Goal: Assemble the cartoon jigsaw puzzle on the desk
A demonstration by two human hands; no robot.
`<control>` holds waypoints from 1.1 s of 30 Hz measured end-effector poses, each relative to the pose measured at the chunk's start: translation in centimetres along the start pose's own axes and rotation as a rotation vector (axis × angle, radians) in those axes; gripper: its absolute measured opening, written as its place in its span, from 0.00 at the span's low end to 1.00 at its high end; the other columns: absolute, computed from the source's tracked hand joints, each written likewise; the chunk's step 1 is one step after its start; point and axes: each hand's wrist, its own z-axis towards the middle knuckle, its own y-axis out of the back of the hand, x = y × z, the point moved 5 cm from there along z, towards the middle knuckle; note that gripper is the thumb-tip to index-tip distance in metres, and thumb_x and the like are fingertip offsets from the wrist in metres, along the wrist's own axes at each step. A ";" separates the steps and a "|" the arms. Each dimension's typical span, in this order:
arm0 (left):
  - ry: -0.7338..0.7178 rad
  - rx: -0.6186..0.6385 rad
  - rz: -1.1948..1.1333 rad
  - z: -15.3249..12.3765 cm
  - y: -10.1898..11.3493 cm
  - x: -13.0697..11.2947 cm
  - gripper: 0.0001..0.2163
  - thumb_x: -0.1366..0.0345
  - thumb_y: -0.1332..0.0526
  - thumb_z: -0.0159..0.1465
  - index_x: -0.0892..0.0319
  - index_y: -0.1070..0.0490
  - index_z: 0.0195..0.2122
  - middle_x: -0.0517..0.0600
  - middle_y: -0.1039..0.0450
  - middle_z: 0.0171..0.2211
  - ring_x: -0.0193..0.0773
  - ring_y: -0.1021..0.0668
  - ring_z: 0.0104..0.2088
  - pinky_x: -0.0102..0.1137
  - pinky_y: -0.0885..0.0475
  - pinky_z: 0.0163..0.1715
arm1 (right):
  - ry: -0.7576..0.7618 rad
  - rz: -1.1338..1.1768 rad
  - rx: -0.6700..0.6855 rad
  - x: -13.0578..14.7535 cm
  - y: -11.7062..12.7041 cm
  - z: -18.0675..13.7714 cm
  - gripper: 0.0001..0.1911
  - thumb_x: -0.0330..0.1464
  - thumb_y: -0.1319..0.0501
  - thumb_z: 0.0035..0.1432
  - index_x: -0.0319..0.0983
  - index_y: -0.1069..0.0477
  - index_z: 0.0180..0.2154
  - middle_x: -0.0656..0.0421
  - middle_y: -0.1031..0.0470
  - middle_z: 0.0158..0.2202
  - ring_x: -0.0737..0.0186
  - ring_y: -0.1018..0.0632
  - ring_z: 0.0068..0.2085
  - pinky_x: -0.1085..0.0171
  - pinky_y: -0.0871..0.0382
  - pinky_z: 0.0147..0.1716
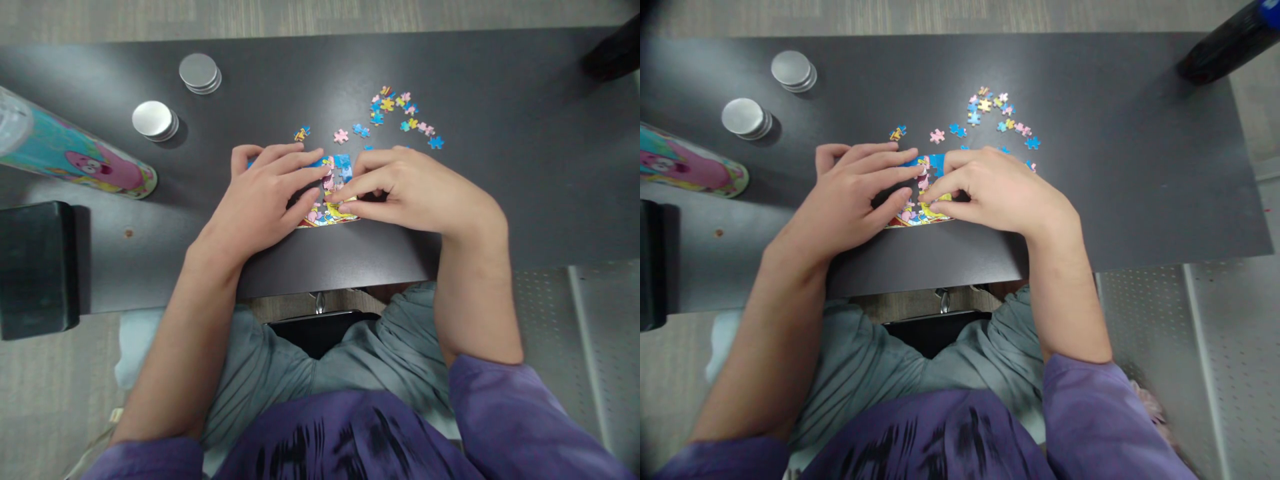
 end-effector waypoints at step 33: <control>0.005 -0.030 0.131 -0.2 0.8 0.5 0.20 0.54 0.38 0.87 0.34 0.12 0.73 0.46 0.15 0.81 0.64 0.16 0.79 0.68 0.28 0.79 | -0.316 -0.156 -0.506 -3.3 6.5 -5.2 0.05 0.41 0.22 0.74 0.52 0.10 0.49 0.53 0.14 0.41 0.46 0.17 0.40 0.44 0.26 0.48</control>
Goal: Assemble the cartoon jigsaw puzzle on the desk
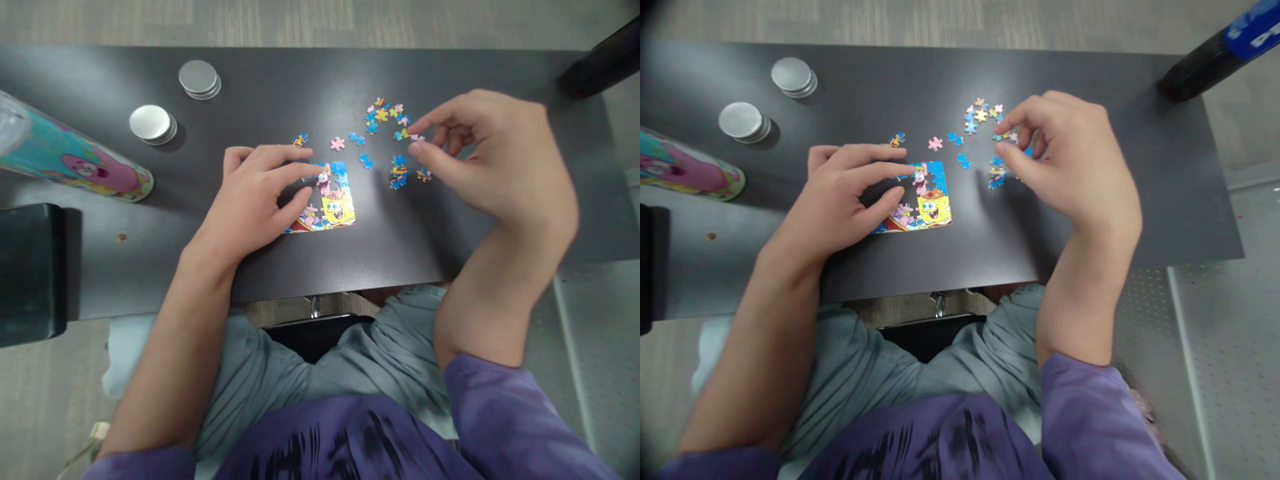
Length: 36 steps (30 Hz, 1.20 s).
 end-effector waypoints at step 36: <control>0.100 -0.170 -0.024 0.3 1.1 1.8 0.18 0.45 0.39 0.83 0.45 0.12 0.55 0.56 0.07 0.62 0.74 0.11 0.65 0.71 0.25 0.65 | -0.254 -0.167 0.098 -5.8 -2.4 -1.4 0.12 0.35 0.29 0.79 0.49 0.14 0.60 0.49 0.18 0.55 0.41 0.15 0.52 0.41 0.17 0.61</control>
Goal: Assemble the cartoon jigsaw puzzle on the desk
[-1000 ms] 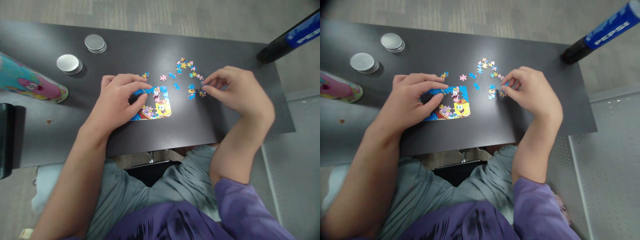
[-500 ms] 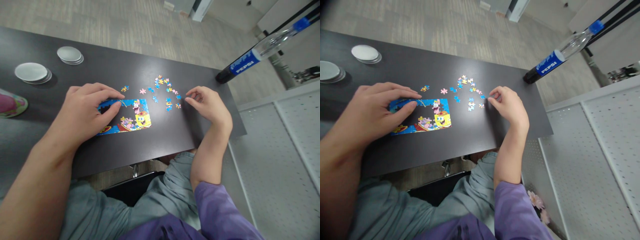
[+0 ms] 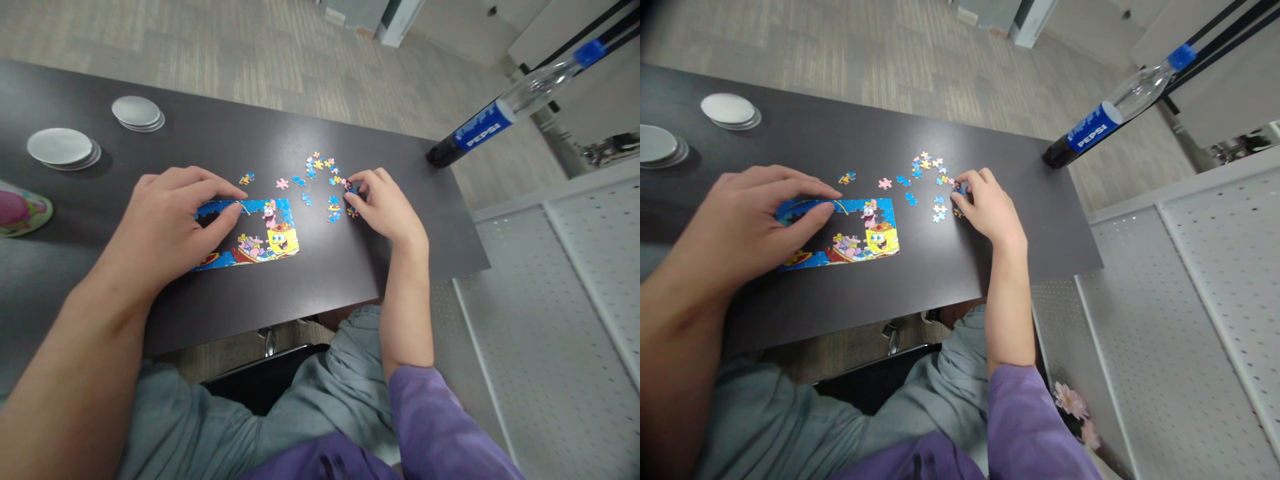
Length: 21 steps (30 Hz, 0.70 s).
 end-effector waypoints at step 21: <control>-0.011 -0.038 -0.086 0.1 0.0 -0.2 0.14 0.49 0.36 0.85 0.46 0.11 0.56 0.50 0.08 0.60 0.64 0.15 0.63 0.72 0.27 0.73 | 0.016 0.269 0.014 0.2 -0.5 1.5 0.06 0.40 0.26 0.68 0.47 0.19 0.43 0.55 0.17 0.42 0.49 0.20 0.41 0.47 0.22 0.49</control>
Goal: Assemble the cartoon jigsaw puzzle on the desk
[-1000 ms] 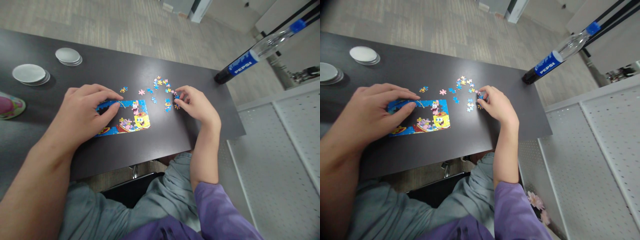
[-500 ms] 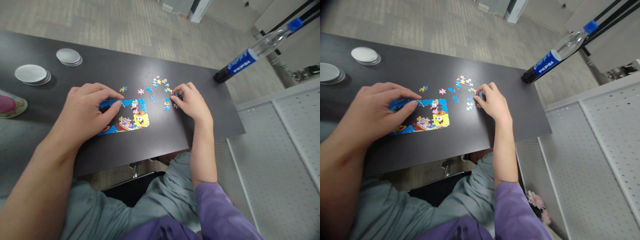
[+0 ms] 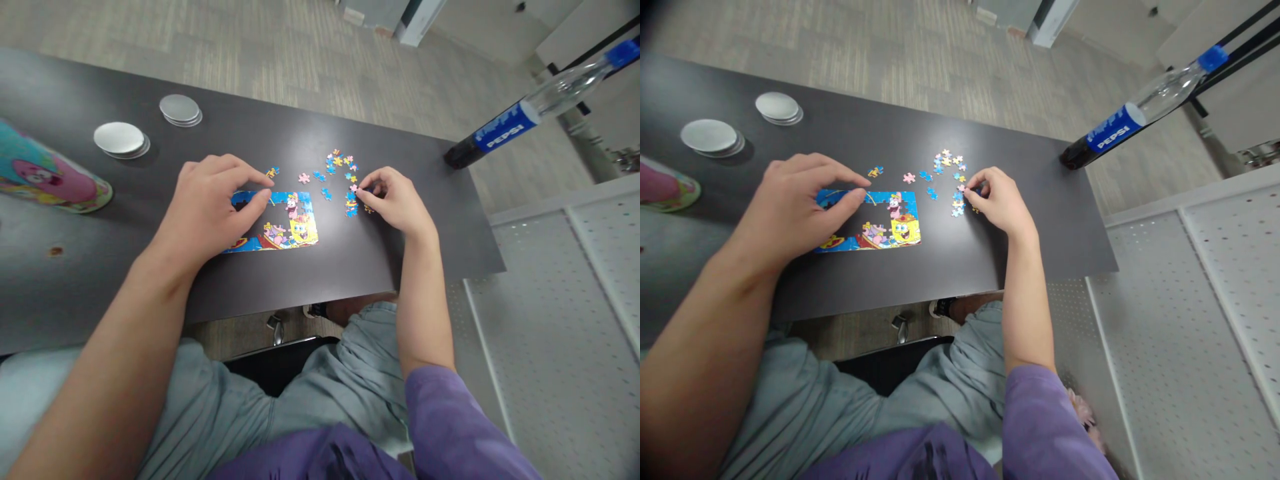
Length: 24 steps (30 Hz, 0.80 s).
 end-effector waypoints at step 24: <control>0.047 0.050 -0.010 0.7 1.0 0.5 0.16 0.54 0.39 0.86 0.42 0.10 0.61 0.53 0.08 0.63 0.60 0.11 0.66 0.62 0.21 0.72 | 0.097 0.629 0.504 11.5 -7.6 4.5 0.28 0.55 0.03 0.56 0.50 0.13 0.41 0.58 0.10 0.38 0.50 0.13 0.39 0.50 0.13 0.43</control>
